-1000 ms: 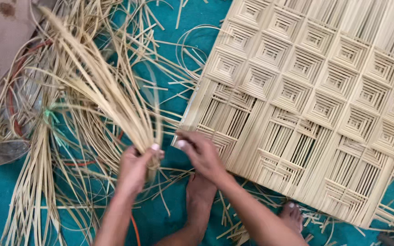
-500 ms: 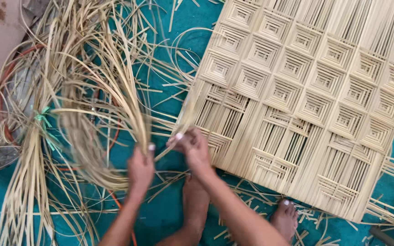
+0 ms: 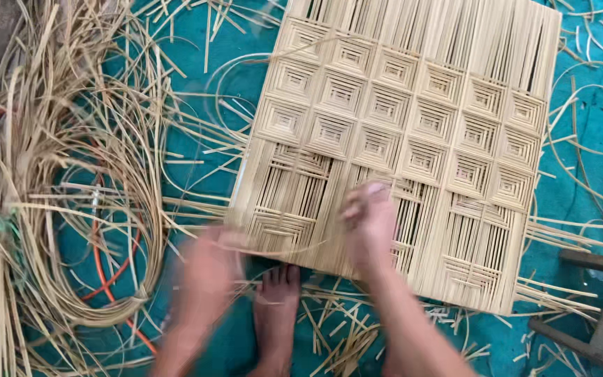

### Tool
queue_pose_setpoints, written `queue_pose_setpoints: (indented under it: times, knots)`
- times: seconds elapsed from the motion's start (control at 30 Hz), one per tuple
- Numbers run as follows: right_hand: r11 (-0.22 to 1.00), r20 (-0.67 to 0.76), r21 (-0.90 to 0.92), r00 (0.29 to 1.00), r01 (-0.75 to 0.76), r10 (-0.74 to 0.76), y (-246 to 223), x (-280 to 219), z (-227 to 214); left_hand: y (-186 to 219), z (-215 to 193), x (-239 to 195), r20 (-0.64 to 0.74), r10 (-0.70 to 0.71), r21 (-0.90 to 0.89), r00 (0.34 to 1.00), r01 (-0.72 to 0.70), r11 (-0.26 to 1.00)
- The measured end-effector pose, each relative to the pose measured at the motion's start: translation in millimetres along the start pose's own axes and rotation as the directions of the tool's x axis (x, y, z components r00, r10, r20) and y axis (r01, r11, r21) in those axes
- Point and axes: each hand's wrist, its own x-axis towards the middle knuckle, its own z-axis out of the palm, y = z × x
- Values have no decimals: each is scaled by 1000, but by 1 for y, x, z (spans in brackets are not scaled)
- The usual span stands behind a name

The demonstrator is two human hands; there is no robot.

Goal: The person weaves thin bamboo strips into a large mat on the floor, interlacing them to form a repeating square pattern. They repeatedly pull strips through the weave and adjust the alignment to maintain the pattern.

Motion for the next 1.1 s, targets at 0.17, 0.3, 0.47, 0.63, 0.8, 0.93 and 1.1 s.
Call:
queue_pose_setpoints:
  times: [0.17, 0.3, 0.47, 0.63, 0.8, 0.93, 1.1]
  knots:
    - [997, -56, 77, 998, -32, 36, -1, 7, 3, 22, 79, -31, 539, 285, -158, 793, -237, 959]
    - [805, 34, 589, 997, -73, 66, -97, 70, -124, 2, 61, -12, 581, 448, -379, 680, -261, 888]
    - [886, -475, 229, 841, 402, -259, -189, 102, -283, -54, 10, 26, 658, 245, -291, 712, -61, 955]
    - [801, -642, 184, 687, 570, -341, -211, 137, -247, -44, -6, 42, 582, 18, -409, 813, 273, 871]
    - [447, 363, -775, 894, 447, -264, -74, 62, 7, 52, 5, 65, 50, 223, -999, 974, 49, 10]
    - [479, 605, -760, 747, 439, 275, 16, -22, 74, 55, 25, 89, -14, 165, -1000, 986, -10, -25]
    - [306, 275, -935, 912, 179, 306, 60, -26, 20, 39, 0, 90, -92, 0, -825, 996, -77, 559]
